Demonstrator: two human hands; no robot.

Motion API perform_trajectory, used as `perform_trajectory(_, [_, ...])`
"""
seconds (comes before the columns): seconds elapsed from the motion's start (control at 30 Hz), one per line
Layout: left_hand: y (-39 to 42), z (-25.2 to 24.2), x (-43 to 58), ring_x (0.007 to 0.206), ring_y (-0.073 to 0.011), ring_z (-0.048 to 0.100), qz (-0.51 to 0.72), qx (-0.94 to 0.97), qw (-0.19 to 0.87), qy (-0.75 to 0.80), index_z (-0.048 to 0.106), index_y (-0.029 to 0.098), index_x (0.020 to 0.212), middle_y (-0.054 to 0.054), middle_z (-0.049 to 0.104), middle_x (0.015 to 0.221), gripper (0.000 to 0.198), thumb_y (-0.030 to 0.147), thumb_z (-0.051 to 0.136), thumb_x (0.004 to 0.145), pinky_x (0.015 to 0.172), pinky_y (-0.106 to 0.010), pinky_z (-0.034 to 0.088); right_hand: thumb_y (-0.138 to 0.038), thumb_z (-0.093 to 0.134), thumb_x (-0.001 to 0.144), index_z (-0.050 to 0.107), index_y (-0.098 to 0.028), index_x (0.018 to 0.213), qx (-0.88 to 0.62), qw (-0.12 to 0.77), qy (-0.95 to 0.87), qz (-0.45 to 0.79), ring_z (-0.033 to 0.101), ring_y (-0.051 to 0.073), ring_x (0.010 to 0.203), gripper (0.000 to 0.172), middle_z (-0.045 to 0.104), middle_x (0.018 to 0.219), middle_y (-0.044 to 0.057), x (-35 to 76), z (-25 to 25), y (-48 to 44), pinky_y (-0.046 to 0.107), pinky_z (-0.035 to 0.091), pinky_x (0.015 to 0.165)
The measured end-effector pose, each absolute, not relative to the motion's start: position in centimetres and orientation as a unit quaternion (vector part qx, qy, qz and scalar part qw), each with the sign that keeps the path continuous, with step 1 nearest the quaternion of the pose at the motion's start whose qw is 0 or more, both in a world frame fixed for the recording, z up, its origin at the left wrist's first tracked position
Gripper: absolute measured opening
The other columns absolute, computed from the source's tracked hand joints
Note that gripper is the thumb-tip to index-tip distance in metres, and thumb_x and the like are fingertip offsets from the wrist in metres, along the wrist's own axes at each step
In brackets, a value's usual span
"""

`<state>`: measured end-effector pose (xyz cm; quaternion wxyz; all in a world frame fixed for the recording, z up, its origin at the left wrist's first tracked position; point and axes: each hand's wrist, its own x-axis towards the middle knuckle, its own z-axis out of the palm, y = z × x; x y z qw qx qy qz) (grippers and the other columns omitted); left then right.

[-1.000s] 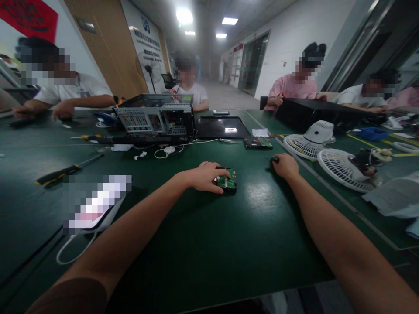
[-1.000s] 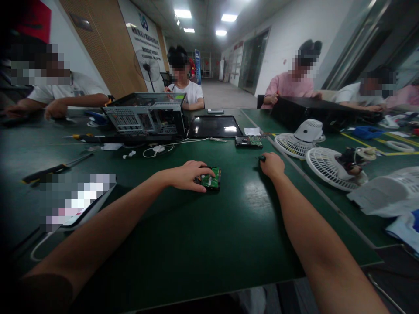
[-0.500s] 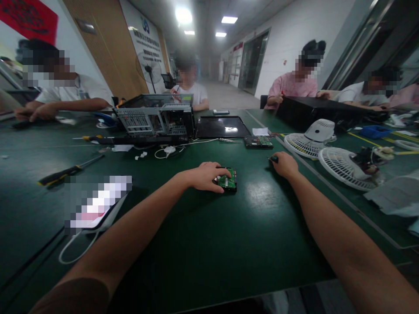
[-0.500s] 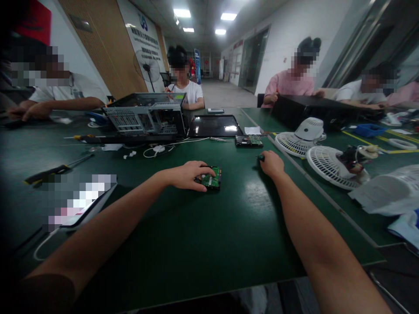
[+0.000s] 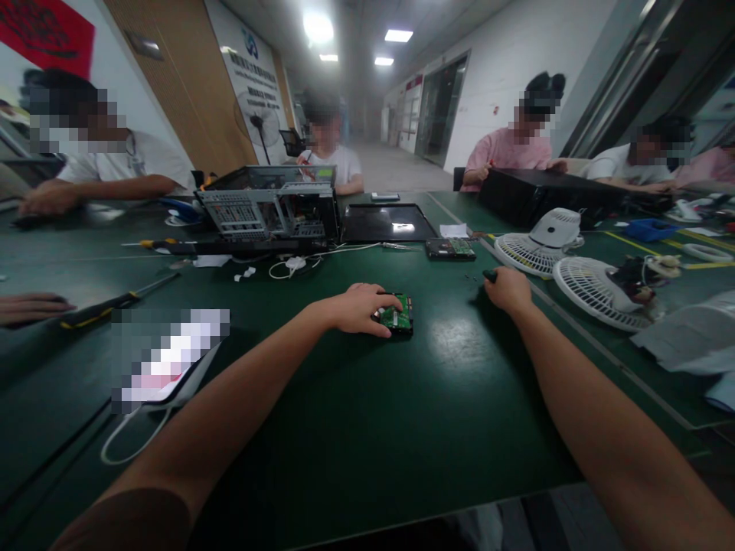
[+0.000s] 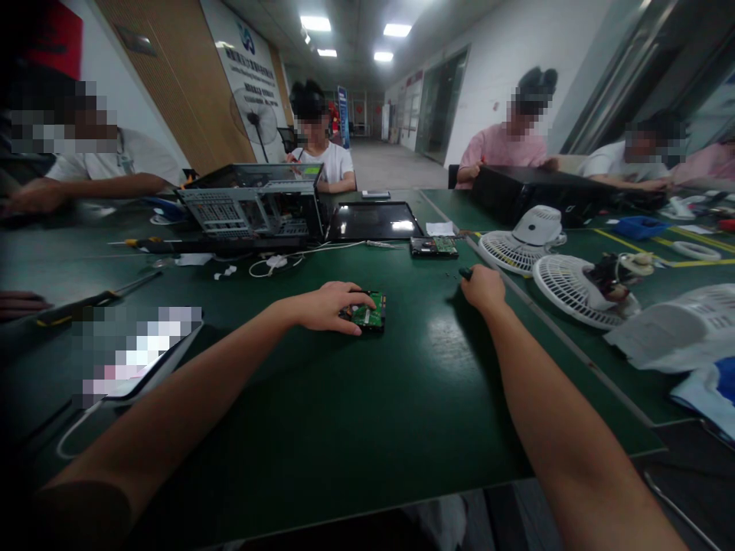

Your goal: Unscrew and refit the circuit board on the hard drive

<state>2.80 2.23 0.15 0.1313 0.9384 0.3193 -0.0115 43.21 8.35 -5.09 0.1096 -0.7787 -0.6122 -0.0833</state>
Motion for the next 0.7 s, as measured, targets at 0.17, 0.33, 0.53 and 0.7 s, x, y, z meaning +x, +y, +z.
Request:
perform_trajectory(0.17, [2.3, -0.2, 3.1, 0.136, -0.0372, 0.043, 0.001, 0.933, 0.113, 0.342, 0.049, 0.034, 0.146, -0.01, 0.048, 0.151, 0.071, 0.071, 0.058, 0.087, 0.112, -0.053, 0.029, -0.039, 0.059, 0.088, 0.075, -0.014, 0.098, -0.76, 0.089, -0.64, -0.078, 0.07, 0.033, 0.093, 0.031, 0.075, 0.1, 0.018, 41.7, -4.2, 8.0, 0.038, 0.05, 0.079])
perform_trajectory(0.33, [2.4, 0.0, 2.7, 0.135, -0.0354, 0.045, 0.004, 0.932, 0.127, 0.338, 0.045, 0.033, 0.149, -0.009, 0.048, 0.151, 0.078, 0.073, 0.061, 0.084, 0.113, -0.052, 0.029, -0.038, 0.061, 0.086, 0.073, -0.02, 0.086, -0.695, 0.156, -0.699, -0.062, 0.067, 0.026, 0.086, 0.022, 0.075, 0.089, 0.01, 37.3, -3.1, 6.3, 0.032, 0.047, 0.076])
perform_trajectory(0.53, [2.7, -0.4, 2.3, 0.143, -0.0382, 0.037, -0.01, 0.941, 0.111, 0.32, 0.045, 0.036, 0.15, -0.01, 0.041, 0.158, 0.071, 0.067, 0.061, 0.088, 0.114, -0.053, 0.028, -0.032, 0.068, 0.083, 0.073, -0.022, 0.088, -0.499, 0.259, -0.821, 0.099, 0.066, 0.019, 0.082, 0.012, 0.075, 0.088, 0.002, 30.8, -2.0, 3.0, 0.028, 0.046, 0.074])
perform_trajectory(0.7, [2.7, -0.8, 2.5, 0.138, -0.0371, 0.044, 0.009, 0.937, 0.105, 0.333, 0.047, 0.034, 0.149, -0.012, 0.043, 0.155, 0.07, 0.067, 0.059, 0.089, 0.113, -0.053, 0.032, -0.029, 0.07, 0.084, 0.074, -0.024, 0.091, -0.438, 0.271, -0.844, 0.148, 0.067, 0.019, 0.086, 0.01, 0.075, 0.092, 0.001, 28.5, -1.6, 1.5, 0.029, 0.047, 0.078])
